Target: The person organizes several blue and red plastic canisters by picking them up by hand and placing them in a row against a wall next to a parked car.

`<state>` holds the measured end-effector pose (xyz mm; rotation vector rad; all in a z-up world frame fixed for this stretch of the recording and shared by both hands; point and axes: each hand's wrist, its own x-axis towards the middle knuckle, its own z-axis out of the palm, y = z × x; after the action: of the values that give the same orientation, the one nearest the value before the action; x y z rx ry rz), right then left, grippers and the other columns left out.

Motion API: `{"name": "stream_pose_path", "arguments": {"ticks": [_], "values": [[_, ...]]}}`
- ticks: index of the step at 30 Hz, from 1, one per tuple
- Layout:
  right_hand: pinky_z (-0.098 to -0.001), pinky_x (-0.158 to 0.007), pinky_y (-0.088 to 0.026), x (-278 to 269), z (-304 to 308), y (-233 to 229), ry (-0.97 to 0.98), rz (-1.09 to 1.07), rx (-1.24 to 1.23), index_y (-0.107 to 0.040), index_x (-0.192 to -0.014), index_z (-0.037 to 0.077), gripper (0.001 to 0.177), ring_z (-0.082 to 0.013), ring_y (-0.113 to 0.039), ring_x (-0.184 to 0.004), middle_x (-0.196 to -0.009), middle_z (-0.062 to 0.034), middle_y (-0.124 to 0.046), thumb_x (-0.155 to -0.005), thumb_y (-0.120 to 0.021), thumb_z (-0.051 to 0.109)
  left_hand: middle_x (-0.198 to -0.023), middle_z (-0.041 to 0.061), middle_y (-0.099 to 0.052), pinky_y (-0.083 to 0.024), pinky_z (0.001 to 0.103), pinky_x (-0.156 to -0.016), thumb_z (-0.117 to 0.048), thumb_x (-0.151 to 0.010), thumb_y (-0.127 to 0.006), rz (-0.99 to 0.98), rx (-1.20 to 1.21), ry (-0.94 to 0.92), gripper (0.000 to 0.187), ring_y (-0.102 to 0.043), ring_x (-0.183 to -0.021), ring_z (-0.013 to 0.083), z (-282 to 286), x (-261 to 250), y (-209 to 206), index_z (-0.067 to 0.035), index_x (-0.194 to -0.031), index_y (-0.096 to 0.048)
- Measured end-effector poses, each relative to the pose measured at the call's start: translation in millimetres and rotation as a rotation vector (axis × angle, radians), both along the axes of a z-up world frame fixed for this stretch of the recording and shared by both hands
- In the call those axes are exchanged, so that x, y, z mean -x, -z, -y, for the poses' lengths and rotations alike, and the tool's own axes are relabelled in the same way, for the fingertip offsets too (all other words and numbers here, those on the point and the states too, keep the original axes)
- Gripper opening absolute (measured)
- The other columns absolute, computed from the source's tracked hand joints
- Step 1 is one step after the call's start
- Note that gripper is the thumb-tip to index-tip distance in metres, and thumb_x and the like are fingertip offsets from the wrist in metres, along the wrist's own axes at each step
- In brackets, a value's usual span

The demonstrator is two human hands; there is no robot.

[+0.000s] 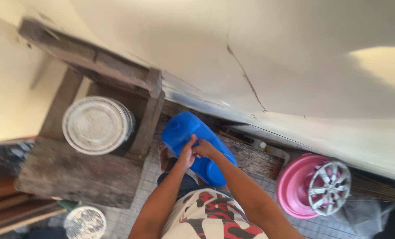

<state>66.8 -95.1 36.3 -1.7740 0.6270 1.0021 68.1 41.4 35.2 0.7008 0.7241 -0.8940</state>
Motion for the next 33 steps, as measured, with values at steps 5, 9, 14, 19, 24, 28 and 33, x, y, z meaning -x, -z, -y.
{"name": "stream_pose_path", "arguments": {"ticks": [5,9,14,19,24,28,33], "values": [[-0.0286,-0.061,-0.055,-13.3,15.5,5.6,-0.118,0.032,-0.249,-0.078,-0.089,-0.002,0.029,-0.0160,-0.069,-0.072,-0.084,-0.0123,-0.076,-0.080,-0.074,0.025,-0.068,-0.005,-0.048,-0.036,0.026,-0.053,-0.069,-0.093,-0.058,0.018,0.028,-0.326,0.052,-0.044,-0.057,0.0102,12.6,38.6,10.5,-0.017,-0.096,-0.060],[-0.0331,-0.053,-0.049,-21.0,7.9,-9.6,0.258,-0.159,-0.547,-0.066,-0.088,0.007,0.044,-0.0197,-0.061,-0.058,-0.073,-0.0090,-0.066,-0.098,-0.057,0.049,-0.069,-0.007,-0.039,-0.035,0.027,-0.053,-0.078,-0.095,-0.048,0.084,0.029,-0.434,0.060,-0.040,-0.060,0.0098,18.6,25.2,11.8,-0.019,-0.091,-0.055],[-0.0367,-0.056,-0.039,-16.0,-3.6,2.9,0.208,-0.062,-0.390,-0.066,-0.103,0.009,0.054,-0.0189,-0.051,-0.062,-0.075,-0.0074,-0.057,-0.107,-0.054,0.061,-0.062,-0.005,-0.038,-0.030,0.025,-0.046,-0.082,-0.086,-0.039,0.037,-0.235,-0.347,0.073,-0.035,-0.051,0.0086,34.3,22.8,-2.0,-0.018,-0.099,-0.072],[-0.0390,-0.087,-0.056,-5.2,-14.4,-8.6,0.182,0.047,-0.233,-0.075,-0.116,-0.008,0.076,-0.0288,-0.072,-0.098,-0.108,-0.0207,-0.078,-0.097,-0.054,0.063,-0.066,-0.002,-0.051,-0.030,0.029,-0.044,-0.084,-0.089,-0.037,0.018,-0.390,-0.363,0.077,-0.040,-0.050,0.0104,39.5,23.1,8.5,-0.012,-0.090,-0.065],[-0.0399,-0.091,-0.055,-12.5,-32.2,-29.7,0.216,0.094,-0.126,-0.072,-0.119,-0.008,0.079,-0.0300,-0.072,-0.107,-0.115,-0.0234,-0.076,-0.094,-0.055,0.065,-0.071,0.002,-0.051,-0.033,0.032,-0.046,-0.089,-0.093,-0.030,0.014,-0.408,-0.215,0.090,-0.044,-0.056,0.0150,27.8,19.0,20.4,-0.005,-0.093,-0.063],[-0.0495,-0.108,-0.041,-6.2,-46.4,-35.8,0.407,-0.024,-0.077,-0.057,-0.140,-0.001,0.089,-0.0343,-0.053,-0.132,-0.141,-0.0220,-0.059,-0.091,-0.052,0.073,-0.100,0.006,-0.072,-0.052,0.030,-0.077,-0.086,-0.088,-0.030,0.076,-0.464,-0.038,0.094,-0.066,-0.089,0.0174,7.1,6.8,21.7,-0.004,-0.110,-0.070],[-0.0505,-0.112,-0.041,-1.0,-57.9,-28.5,0.642,0.001,-0.153,-0.058,-0.142,-0.001,0.094,-0.0363,-0.053,-0.136,-0.145,-0.0235,-0.058,-0.088,-0.049,0.076,-0.109,0.015,-0.072,-0.050,0.037,-0.089,-0.086,-0.087,-0.031,0.215,-0.568,0.338,0.100,-0.064,-0.101,0.0244,-5.8,-17.2,15.4,0.001,-0.118,-0.070]]}}
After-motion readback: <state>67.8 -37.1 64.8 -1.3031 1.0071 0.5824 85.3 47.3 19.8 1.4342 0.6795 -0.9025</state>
